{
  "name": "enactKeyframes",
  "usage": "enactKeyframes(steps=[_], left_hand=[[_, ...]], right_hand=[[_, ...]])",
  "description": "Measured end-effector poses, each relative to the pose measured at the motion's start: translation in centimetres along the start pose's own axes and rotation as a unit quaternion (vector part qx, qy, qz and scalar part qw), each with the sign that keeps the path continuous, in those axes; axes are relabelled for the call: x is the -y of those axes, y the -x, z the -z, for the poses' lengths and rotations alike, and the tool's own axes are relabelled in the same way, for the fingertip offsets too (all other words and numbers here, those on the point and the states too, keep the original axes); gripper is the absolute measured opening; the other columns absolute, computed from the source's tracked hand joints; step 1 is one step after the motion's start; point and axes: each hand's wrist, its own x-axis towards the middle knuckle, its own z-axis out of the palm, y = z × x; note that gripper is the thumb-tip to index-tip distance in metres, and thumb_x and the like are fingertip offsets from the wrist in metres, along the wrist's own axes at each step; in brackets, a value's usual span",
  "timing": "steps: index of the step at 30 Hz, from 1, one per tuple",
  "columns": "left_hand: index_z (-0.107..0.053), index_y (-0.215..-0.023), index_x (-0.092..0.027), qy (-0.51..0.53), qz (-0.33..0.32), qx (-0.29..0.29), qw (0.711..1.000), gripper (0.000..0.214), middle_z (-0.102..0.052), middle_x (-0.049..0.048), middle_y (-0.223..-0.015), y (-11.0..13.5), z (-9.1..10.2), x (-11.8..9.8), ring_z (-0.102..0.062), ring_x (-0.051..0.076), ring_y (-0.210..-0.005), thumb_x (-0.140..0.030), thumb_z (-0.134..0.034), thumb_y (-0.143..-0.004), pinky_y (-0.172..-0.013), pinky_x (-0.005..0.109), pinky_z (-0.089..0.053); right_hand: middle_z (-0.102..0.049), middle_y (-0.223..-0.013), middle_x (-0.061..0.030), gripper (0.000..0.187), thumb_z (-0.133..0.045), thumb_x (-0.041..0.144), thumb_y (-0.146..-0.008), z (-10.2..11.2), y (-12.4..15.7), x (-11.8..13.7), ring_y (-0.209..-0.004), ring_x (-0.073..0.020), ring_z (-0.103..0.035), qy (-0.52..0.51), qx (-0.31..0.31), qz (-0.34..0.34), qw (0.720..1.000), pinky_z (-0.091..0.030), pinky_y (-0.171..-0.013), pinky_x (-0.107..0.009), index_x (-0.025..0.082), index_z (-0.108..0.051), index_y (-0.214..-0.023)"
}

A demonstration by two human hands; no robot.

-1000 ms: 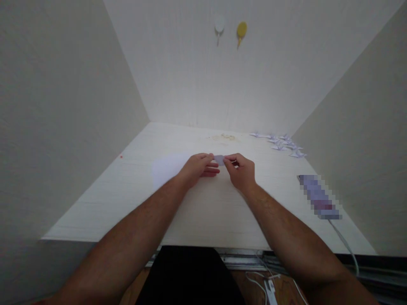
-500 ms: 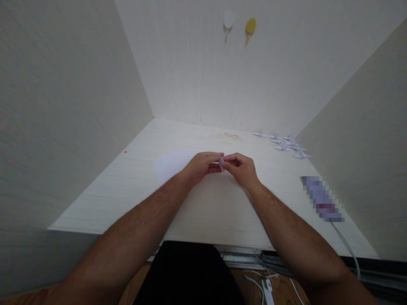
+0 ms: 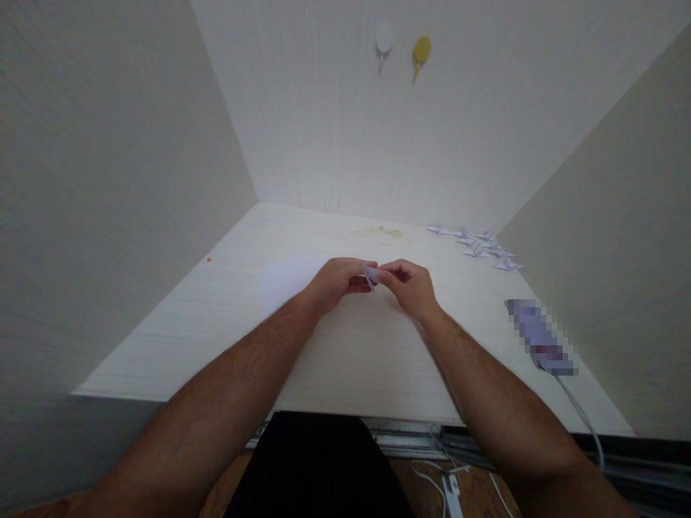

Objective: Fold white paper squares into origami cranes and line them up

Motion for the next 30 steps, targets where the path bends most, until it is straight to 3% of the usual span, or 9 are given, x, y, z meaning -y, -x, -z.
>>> enactKeyframes(steps=[4,8,12,16,22,30], left_hand=[[-0.076,-0.083,-0.013,-0.022,0.0,0.017,1.0,0.024,-0.074,0.0122,-0.083,0.37,-0.31,-0.21,-0.069,0.02,-0.075,-0.03,-0.07,-0.068,-0.073,0.034,-0.055],[-0.076,-0.078,-0.015,-0.067,-0.005,0.03,0.997,0.019,-0.073,0.0101,-0.078,0.45,-0.57,0.15,-0.068,0.019,-0.073,-0.026,-0.063,-0.069,-0.068,0.032,-0.054],[-0.077,-0.076,-0.017,-0.155,-0.057,-0.018,0.986,0.021,-0.068,0.0038,-0.064,0.0,-0.12,0.62,-0.059,0.013,-0.057,-0.016,-0.059,-0.065,-0.054,0.024,-0.046],[-0.077,-0.075,-0.017,-0.241,-0.092,-0.052,0.965,0.016,-0.066,0.0021,-0.06,-0.14,0.31,0.5,-0.053,0.011,-0.052,-0.019,-0.065,-0.064,-0.048,0.021,-0.038],[-0.076,-0.073,-0.014,-0.283,-0.096,-0.057,0.953,0.021,-0.065,0.0036,-0.059,0.04,0.32,0.29,-0.053,0.012,-0.051,-0.033,-0.068,-0.069,-0.047,0.022,-0.036],[-0.075,-0.074,-0.012,-0.319,-0.093,-0.056,0.942,0.023,-0.065,0.0024,-0.061,0.17,0.17,-0.06,-0.053,0.011,-0.054,-0.031,-0.063,-0.069,-0.05,0.022,-0.037]], right_hand=[[-0.072,-0.082,-0.0045,0.017,-0.061,0.034,-0.085,-0.09,0.41,-0.27,-0.072,-0.0158,-0.064,0.172,-0.038,0.108,0.978,-0.052,-0.071,-0.03,0.021,-0.071,-0.086],[-0.07,-0.076,-0.003,0.016,-0.058,0.03,-0.085,0.1,0.44,-0.05,-0.067,-0.0151,-0.061,0.232,-0.046,0.119,0.964,-0.048,-0.065,-0.028,0.021,-0.071,-0.081],[-0.069,-0.072,-0.002,0.017,-0.059,0.031,-0.085,0.27,0.41,0.41,-0.064,-0.0146,-0.06,0.215,-0.04,0.113,0.969,-0.047,-0.065,-0.027,0.021,-0.071,-0.081],[-0.068,-0.069,-0.001,0.017,-0.061,0.032,-0.083,0.32,0.4,0.59,-0.062,-0.0141,-0.059,0.163,-0.036,0.077,0.983,-0.045,-0.06,-0.026,0.02,-0.07,-0.078],[-0.066,-0.066,0.0,0.014,-0.063,0.03,-0.08,0.43,0.18,0.73,-0.06,-0.0129,-0.057,0.101,-0.049,0.044,0.993,-0.042,-0.056,-0.025,0.018,-0.068,-0.075],[-0.064,-0.065,0.0013,0.018,-0.06,0.034,-0.082,0.29,0.12,0.2,-0.058,-0.0122,-0.056,0.101,-0.045,0.031,0.993,-0.04,-0.054,-0.023,0.018,-0.064,-0.074]])
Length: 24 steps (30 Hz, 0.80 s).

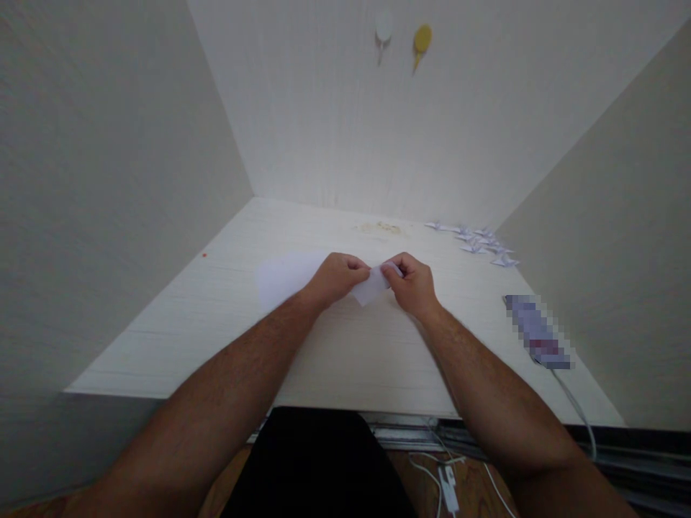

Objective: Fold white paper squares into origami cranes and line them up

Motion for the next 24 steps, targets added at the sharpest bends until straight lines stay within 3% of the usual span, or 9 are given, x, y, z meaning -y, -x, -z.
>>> enactKeyframes(steps=[6,13,19,24], left_hand=[[-0.074,-0.075,-0.011,0.002,0.011,0.003,1.0,0.024,-0.063,0.0014,-0.06,0.05,-0.05,-0.02,-0.052,0.01,-0.053,-0.031,-0.062,-0.07,-0.049,0.021,-0.036],[-0.072,-0.074,-0.011,-0.027,0.004,0.007,1.0,0.024,-0.063,0.001,-0.06,-0.05,-0.06,0.43,-0.052,0.01,-0.053,-0.033,-0.062,-0.07,-0.048,0.021,-0.036],[-0.066,-0.069,-0.012,0.034,0.024,0.01,0.999,0.017,-0.057,0.0001,-0.056,0.05,-0.11,0.15,-0.05,0.009,-0.049,-0.029,-0.061,-0.07,-0.045,0.02,-0.037],[-0.063,-0.067,-0.013,0.085,0.054,0.013,0.995,0.012,-0.058,0.0005,-0.058,-0.1,-0.18,0.14,-0.052,0.009,-0.05,-0.025,-0.06,-0.069,-0.046,0.021,-0.039]], right_hand=[[-0.064,-0.065,0.001,0.017,-0.061,0.034,-0.082,-0.03,0.11,0.19,-0.057,-0.0115,-0.055,0.004,0.0,-0.002,1.0,-0.041,-0.053,-0.023,0.018,-0.063,-0.075],[-0.066,-0.063,-0.0004,0.017,-0.066,0.034,-0.078,0.17,0.01,0.11,-0.052,-0.012,-0.058,0.014,0.09,-0.05,0.995,-0.044,-0.048,-0.023,0.017,-0.069,-0.079],[-0.071,-0.078,-0.0023,0.025,-0.068,0.038,-0.078,-0.11,0.2,-0.23,-0.054,-0.0111,-0.062,-0.091,0.087,-0.048,0.991,-0.054,-0.049,-0.024,0.02,-0.076,-0.093],[-0.072,-0.076,-0.001,0.016,-0.071,0.03,-0.073,-0.3,0.3,-0.22,-0.055,-0.0109,-0.063,-0.169,0.072,-0.051,0.982,-0.059,-0.052,-0.026,0.022,-0.078,-0.086]])
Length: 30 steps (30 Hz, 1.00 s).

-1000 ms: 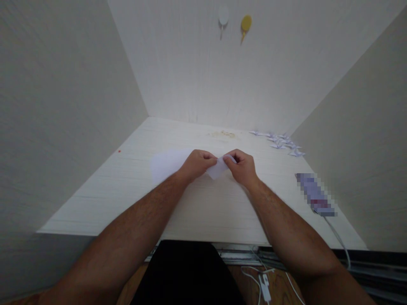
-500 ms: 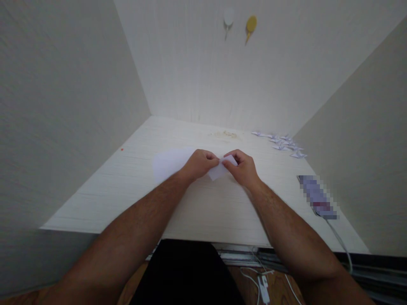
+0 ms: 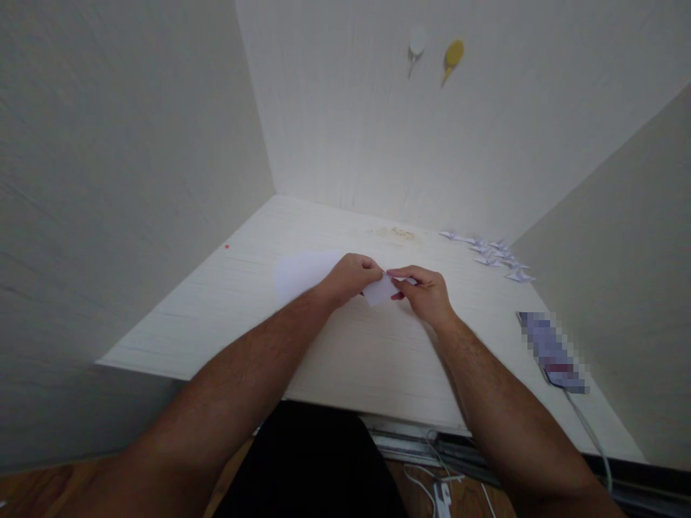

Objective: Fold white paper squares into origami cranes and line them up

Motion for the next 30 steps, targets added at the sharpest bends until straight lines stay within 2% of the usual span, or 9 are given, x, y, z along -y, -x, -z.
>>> enactKeyframes(steps=[5,10,26,30], left_hand=[[-0.059,-0.064,-0.014,0.067,0.023,0.008,0.997,0.011,-0.056,-0.001,-0.056,0.03,0.08,-0.11,-0.05,0.008,-0.047,-0.024,-0.062,-0.068,-0.045,0.02,-0.036],[-0.062,-0.066,-0.013,0.08,0.034,0.005,0.996,0.01,-0.056,-0.0012,-0.055,0.03,0.06,-0.29,-0.048,0.007,-0.046,-0.023,-0.063,-0.067,-0.045,0.02,-0.033],[-0.063,-0.068,-0.013,0.11,0.029,0.031,0.993,0.01,-0.058,-0.0002,-0.057,0.23,0.26,-0.47,-0.051,0.009,-0.05,-0.023,-0.064,-0.066,-0.048,0.022,-0.036],[-0.064,-0.066,-0.013,0.057,-0.012,0.011,0.998,0.015,-0.059,0.0,-0.057,0.09,0.32,-0.08,-0.05,0.008,-0.049,-0.027,-0.069,-0.064,-0.047,0.021,-0.035]], right_hand=[[-0.072,-0.067,-0.0001,0.015,-0.068,0.018,-0.069,0.2,-0.05,-0.02,-0.055,-0.0121,-0.066,-0.003,0.019,0.025,1.0,-0.055,-0.051,-0.024,0.023,-0.078,-0.079],[-0.074,-0.069,-0.0001,0.019,-0.068,0.013,-0.065,0.44,-0.21,-0.08,-0.059,-0.0129,-0.067,0.014,0.032,0.053,0.998,-0.055,-0.056,-0.025,0.024,-0.079,-0.077],[-0.074,-0.076,-0.0012,0.017,-0.067,0.018,-0.064,0.63,-0.28,0.49,-0.067,-0.0149,-0.066,0.031,0.056,0.031,0.997,-0.057,-0.065,-0.032,0.024,-0.077,-0.077],[-0.073,-0.076,-0.0018,0.015,-0.068,0.019,-0.064,0.57,-0.21,0.52,-0.067,-0.0148,-0.066,0.026,0.059,0.027,0.998,-0.056,-0.066,-0.032,0.022,-0.076,-0.076]])
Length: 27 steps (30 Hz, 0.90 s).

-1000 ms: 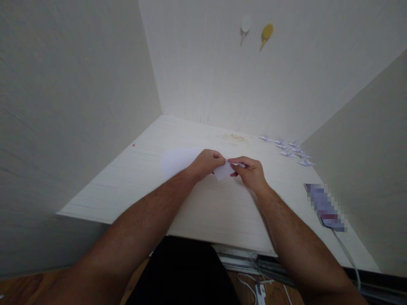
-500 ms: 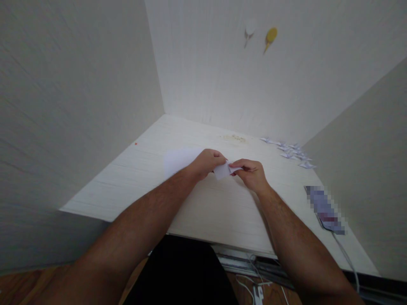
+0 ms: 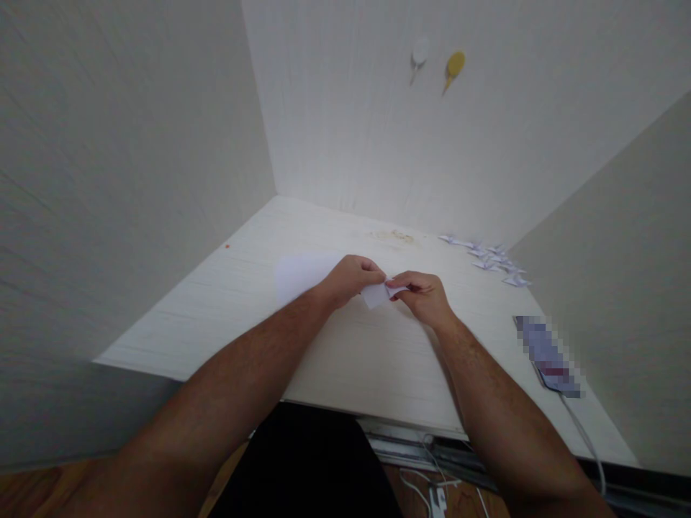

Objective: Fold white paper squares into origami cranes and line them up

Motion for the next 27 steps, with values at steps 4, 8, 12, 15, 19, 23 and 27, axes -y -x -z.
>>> enactKeyframes(steps=[4,8,12,15,19,23,27], left_hand=[[-0.068,-0.067,-0.012,-0.088,-0.039,-0.017,0.995,0.018,-0.064,0.0021,-0.061,-0.2,0.2,0.3,-0.053,0.009,-0.052,-0.03,-0.069,-0.066,-0.047,0.02,-0.036],[-0.068,-0.067,-0.012,-0.142,-0.063,-0.019,0.988,0.021,-0.065,0.0023,-0.061,-0.1,0.0,0.2,-0.053,0.009,-0.052,-0.033,-0.066,-0.07,-0.047,0.02,-0.037],[-0.069,-0.069,-0.013,-0.168,-0.075,-0.013,0.983,0.019,-0.067,0.0027,-0.064,0.1,-0.1,0.1,-0.056,0.01,-0.055,-0.031,-0.065,-0.07,-0.047,0.019,-0.037],[-0.069,-0.069,-0.013,-0.176,-0.076,-0.009,0.981,0.018,-0.067,0.0027,-0.064,0.1,0.0,0.1,-0.056,0.01,-0.056,-0.031,-0.065,-0.07,-0.047,0.019,-0.037],[-0.069,-0.069,-0.013,-0.185,-0.075,-0.001,0.98,0.02,-0.066,0.0028,-0.063,0.1,0.2,0.0,-0.055,0.01,-0.054,-0.032,-0.064,-0.07,-0.046,0.02,-0.035],[-0.069,-0.068,-0.013,-0.202,-0.074,0.007,0.977,0.02,-0.065,0.0023,-0.062,0.0,0.3,0.0,-0.053,0.009,-0.053,-0.032,-0.064,-0.07,-0.046,0.019,-0.034],[-0.069,-0.068,-0.013,-0.207,-0.081,0.01,0.975,0.019,-0.065,0.0022,-0.062,0.0,0.4,0.1,-0.053,0.009,-0.054,-0.031,-0.063,-0.071,-0.046,0.019,-0.034]], right_hand=[[-0.072,-0.073,-0.0023,0.016,-0.071,0.028,-0.067,-0.1,0.0,-0.1,-0.063,-0.0139,-0.066,-0.021,0.019,-0.033,0.999,-0.056,-0.063,-0.03,0.019,-0.074,-0.08],[-0.069,-0.066,-0.0003,0.029,-0.073,0.039,-0.069,-0.4,-0.2,0.2,-0.055,-0.0122,-0.063,-0.036,-0.007,-0.091,0.995,-0.054,-0.054,-0.027,0.017,-0.068,-0.087],[-0.066,-0.057,-0.002,0.03,-0.074,0.043,-0.069,-0.4,-0.3,0.8,-0.049,-0.0126,-0.063,0.02,0.016,-0.157,0.987,-0.048,-0.046,-0.022,0.015,-0.064,-0.071],[-0.065,-0.053,-0.0022,0.031,-0.073,0.044,-0.071,-0.2,-0.2,1.0,-0.046,-0.0118,-0.062,0.045,0.038,-0.167,0.984,-0.043,-0.042,-0.019,0.015,-0.063,-0.068],[-0.065,-0.052,-0.0018,0.033,-0.071,0.047,-0.073,0.0,-0.1,0.9,-0.043,-0.0102,-0.059,0.044,0.054,-0.168,0.983,-0.043,-0.041,-0.019,0.015,-0.063,-0.07],[-0.065,-0.052,-0.0013,0.035,-0.069,0.05,-0.075,0.2,-0.1,0.3,-0.044,-0.0099,-0.059,0.039,0.075,-0.161,0.983,-0.044,-0.042,-0.019,0.015,-0.063,-0.072],[-0.065,-0.053,-0.0015,0.036,-0.069,0.051,-0.076,0.2,-0.1,-0.2,-0.044,-0.0102,-0.059,0.042,0.082,-0.161,0.983,-0.044,-0.043,-0.019,0.015,-0.064,-0.073]])
